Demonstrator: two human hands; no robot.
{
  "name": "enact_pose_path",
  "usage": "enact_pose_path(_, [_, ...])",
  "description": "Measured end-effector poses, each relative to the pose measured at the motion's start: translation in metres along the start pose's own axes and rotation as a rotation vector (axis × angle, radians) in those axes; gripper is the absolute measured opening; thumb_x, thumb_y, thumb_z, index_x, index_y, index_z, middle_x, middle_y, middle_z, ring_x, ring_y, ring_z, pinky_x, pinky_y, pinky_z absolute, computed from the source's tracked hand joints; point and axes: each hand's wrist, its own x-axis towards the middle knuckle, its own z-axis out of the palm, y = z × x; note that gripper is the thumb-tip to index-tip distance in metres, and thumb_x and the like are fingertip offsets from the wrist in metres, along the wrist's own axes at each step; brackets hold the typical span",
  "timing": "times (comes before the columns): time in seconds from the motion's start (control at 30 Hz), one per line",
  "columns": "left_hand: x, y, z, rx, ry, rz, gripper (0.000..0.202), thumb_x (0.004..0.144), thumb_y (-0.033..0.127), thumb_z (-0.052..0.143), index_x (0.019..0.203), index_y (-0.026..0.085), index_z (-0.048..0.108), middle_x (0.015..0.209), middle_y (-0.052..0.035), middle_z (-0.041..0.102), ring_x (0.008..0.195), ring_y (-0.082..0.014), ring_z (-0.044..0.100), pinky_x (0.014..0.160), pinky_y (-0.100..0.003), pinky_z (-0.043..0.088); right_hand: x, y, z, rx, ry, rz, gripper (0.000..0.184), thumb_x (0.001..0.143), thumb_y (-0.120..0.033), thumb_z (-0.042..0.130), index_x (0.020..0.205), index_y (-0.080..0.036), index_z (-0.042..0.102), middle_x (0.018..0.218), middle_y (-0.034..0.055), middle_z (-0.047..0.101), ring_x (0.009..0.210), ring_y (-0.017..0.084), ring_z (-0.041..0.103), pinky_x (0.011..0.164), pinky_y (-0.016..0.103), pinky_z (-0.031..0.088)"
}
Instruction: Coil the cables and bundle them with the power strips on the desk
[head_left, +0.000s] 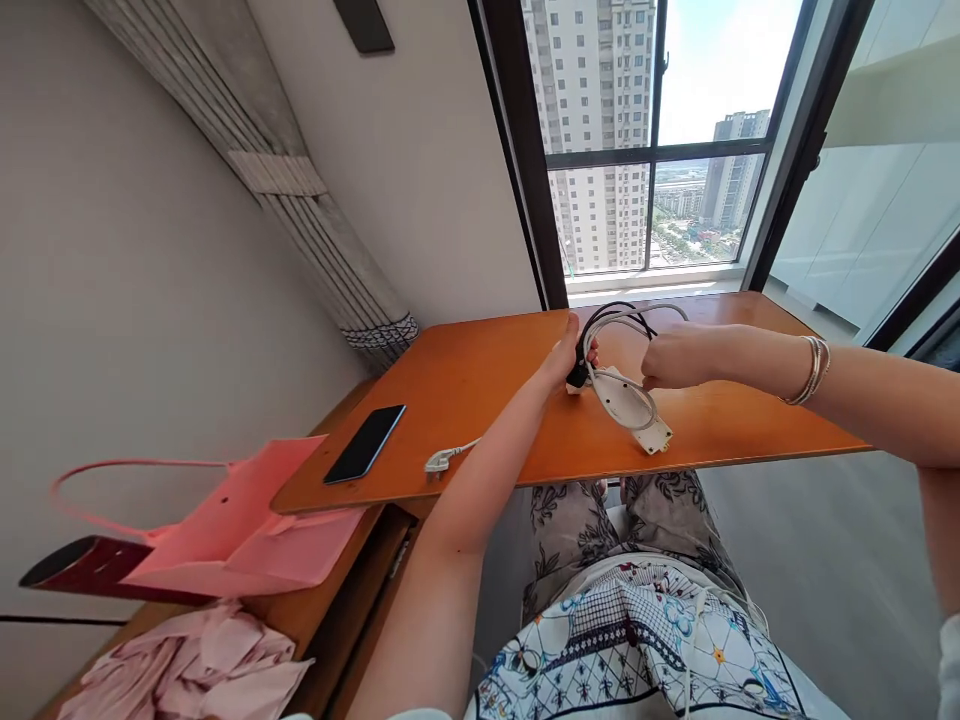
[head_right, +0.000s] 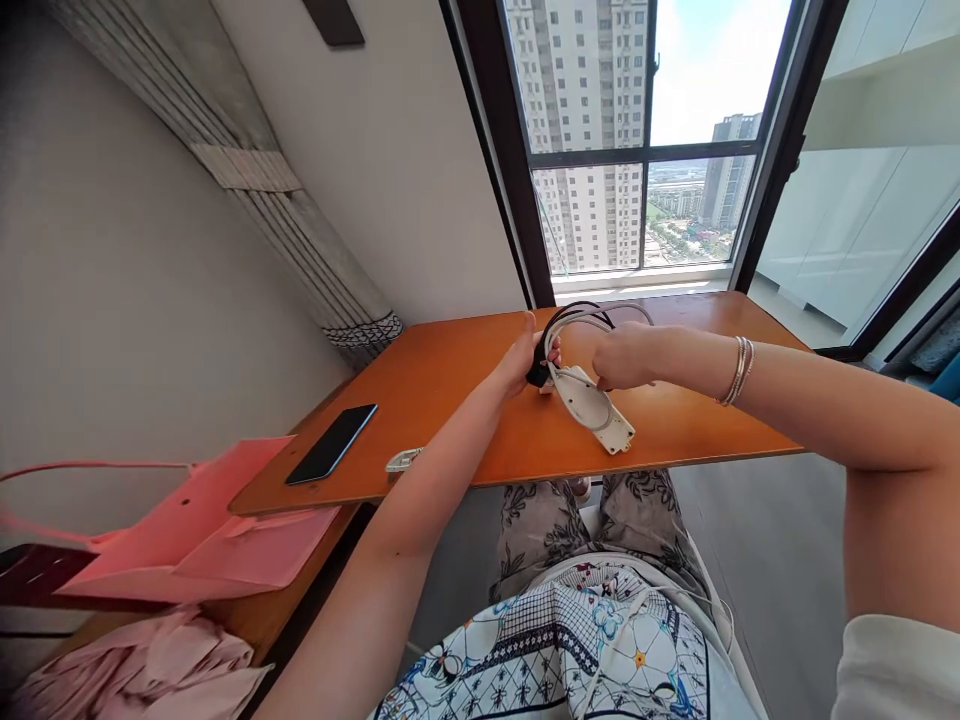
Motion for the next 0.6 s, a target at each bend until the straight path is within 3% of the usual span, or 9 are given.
enact_pose_path(0.13, [-0.002, -0.005, 0.004, 0.017, -0.077, 0.051, 0.089, 0.068, 0.099, 0.018, 0.070, 0.019, 0.058, 0.057, -0.0036, 0.053, 0.056, -0.0160, 0.056, 0.053, -0.029, 0.046, 0.033, 0.010, -0.032, 0.331, -0.092, -0.090, 0.042, 0.095, -0.033, 0.056, 0.056, -0.018, 0.056, 0.054, -0.0001, 0.052, 0.055, 0.012, 0.044, 0.060, 0.029, 0.035])
enact_pose_path(0.3, [0.001, -0.017, -0.002, 0.079, -0.131, 0.177, 0.101, 0.062, 0.102, 0.012, 0.084, 0.019, 0.065, 0.068, -0.0069, 0.060, 0.066, -0.0193, 0.059, 0.052, -0.029, 0.044, 0.053, 0.009, -0.027, 0.908, -0.091, 0.017, 0.039, 0.097, -0.040, 0.054, 0.065, -0.017, 0.053, 0.055, -0.0042, 0.045, 0.048, 0.007, 0.032, 0.048, 0.024, 0.026])
enact_pose_path(0.4, [0.002, -0.022, -0.007, 0.083, -0.168, 0.229, 0.103, 0.053, 0.105, 0.024, 0.088, 0.018, 0.066, 0.073, -0.0065, 0.061, 0.069, -0.0188, 0.059, 0.055, -0.028, 0.045, 0.051, 0.003, -0.023, 1.223, -0.073, 0.069, 0.039, 0.097, -0.040, 0.058, 0.067, -0.017, 0.052, 0.055, -0.0050, 0.043, 0.046, 0.006, 0.027, 0.042, 0.023, 0.019])
enact_pose_path(0.6, [0.004, -0.020, -0.009, 0.106, -0.204, 0.330, 0.094, 0.040, 0.097, 0.061, 0.088, 0.016, 0.066, 0.079, -0.0060, 0.065, 0.078, -0.0191, 0.061, 0.067, -0.029, 0.048, 0.056, -0.016, -0.031, 1.885, 0.214, 0.199, 0.037, 0.104, -0.030, 0.049, 0.070, -0.016, 0.051, 0.054, -0.0054, 0.047, 0.039, 0.003, 0.026, 0.037, 0.016, 0.026])
